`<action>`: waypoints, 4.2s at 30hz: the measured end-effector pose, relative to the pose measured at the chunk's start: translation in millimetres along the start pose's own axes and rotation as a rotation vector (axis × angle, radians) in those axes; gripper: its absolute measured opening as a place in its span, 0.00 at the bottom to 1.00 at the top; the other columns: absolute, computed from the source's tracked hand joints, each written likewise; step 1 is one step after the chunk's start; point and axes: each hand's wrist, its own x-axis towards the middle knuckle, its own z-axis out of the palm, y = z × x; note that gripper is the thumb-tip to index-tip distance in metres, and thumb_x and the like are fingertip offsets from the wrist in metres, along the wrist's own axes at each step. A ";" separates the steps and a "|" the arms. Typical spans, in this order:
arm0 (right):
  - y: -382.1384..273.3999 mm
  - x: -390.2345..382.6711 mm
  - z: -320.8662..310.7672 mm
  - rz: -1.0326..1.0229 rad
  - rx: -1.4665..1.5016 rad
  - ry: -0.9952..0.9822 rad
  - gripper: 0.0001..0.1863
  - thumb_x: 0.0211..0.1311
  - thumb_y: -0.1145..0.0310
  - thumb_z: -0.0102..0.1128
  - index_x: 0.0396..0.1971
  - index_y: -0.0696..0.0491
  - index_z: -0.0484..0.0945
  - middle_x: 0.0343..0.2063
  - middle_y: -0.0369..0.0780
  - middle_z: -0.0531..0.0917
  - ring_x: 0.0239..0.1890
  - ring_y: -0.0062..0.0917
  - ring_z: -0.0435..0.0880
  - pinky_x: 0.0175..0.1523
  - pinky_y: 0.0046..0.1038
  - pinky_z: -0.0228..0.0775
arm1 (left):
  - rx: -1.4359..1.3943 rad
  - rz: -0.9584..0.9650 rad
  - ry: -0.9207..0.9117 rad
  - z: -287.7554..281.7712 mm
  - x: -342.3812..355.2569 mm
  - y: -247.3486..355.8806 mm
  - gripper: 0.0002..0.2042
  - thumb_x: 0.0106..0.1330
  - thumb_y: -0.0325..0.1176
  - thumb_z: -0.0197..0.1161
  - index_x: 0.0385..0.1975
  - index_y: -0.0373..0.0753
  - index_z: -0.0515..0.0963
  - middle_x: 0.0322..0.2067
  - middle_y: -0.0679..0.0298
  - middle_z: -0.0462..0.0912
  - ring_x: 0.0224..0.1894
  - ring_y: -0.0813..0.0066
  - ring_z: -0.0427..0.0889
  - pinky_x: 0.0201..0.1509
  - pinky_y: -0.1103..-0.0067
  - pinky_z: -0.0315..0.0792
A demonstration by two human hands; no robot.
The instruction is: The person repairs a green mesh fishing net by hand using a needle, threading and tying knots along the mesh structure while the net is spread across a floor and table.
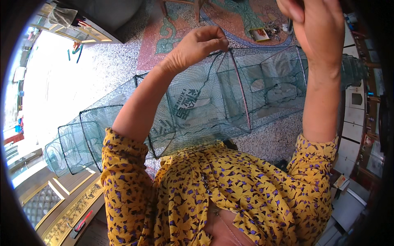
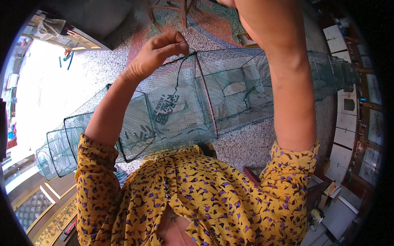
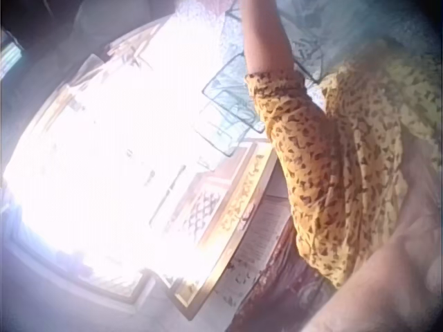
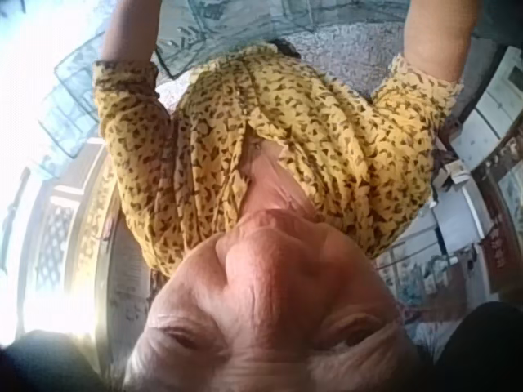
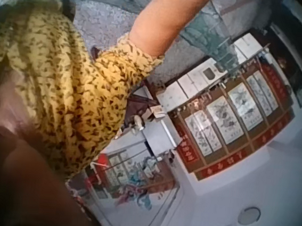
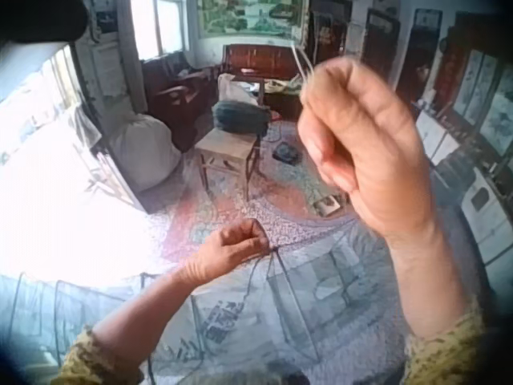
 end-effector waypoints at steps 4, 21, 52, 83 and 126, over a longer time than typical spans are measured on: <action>-3.6 -35.3 -11.1 0.283 -0.132 -0.010 0.10 0.68 0.61 0.45 0.31 0.52 0.68 0.16 0.32 0.70 0.13 0.10 0.61 0.16 0.12 0.54 | 0.437 0.049 0.046 0.2 -20.0 13.6 0.08 0.63 0.34 0.57 0.34 0.35 0.75 0.32 0.63 0.79 0.36 0.76 0.78 0.44 0.78 0.72; 29.8 -98.2 -2.4 0.345 -0.403 -0.611 0.05 0.56 0.71 0.58 0.31 0.56 0.77 0.23 0.38 0.79 0.27 0.26 0.79 0.33 0.24 0.70 | 0.778 -0.176 0.223 70.9 -53.8 -9.5 0.18 0.57 0.34 0.61 0.43 0.31 0.67 0.42 0.50 0.70 0.42 0.49 0.75 0.43 0.65 0.72; 68.6 -124.1 107.9 -0.084 -0.195 -1.143 0.05 0.54 0.68 0.54 0.25 0.53 0.76 0.25 0.39 0.79 0.31 0.34 0.80 0.35 0.32 0.73 | 0.269 -0.127 0.505 30.1 -118.2 -12.1 0.15 0.64 0.33 0.52 0.50 0.38 0.74 0.41 0.61 0.78 0.38 0.74 0.75 0.44 0.78 0.71; 140.4 -71.1 79.4 0.626 0.087 -0.804 0.08 0.56 0.63 0.62 0.29 0.52 0.78 0.29 0.30 0.74 0.35 0.14 0.71 0.40 0.18 0.66 | 0.343 -0.044 0.908 86.7 -117.6 -35.0 0.11 0.61 0.24 0.57 0.43 0.43 0.79 0.44 0.61 0.71 0.49 0.71 0.72 0.53 0.80 0.69; 89.3 -93.3 60.0 0.129 -0.904 -0.565 0.03 0.52 0.68 0.61 0.25 0.50 0.77 0.26 0.37 0.74 0.35 0.32 0.75 0.39 0.32 0.68 | 0.420 -0.155 0.971 72.0 -113.5 -38.3 0.17 0.53 0.28 0.67 0.42 0.36 0.74 0.35 0.65 0.71 0.33 0.76 0.73 0.42 0.81 0.72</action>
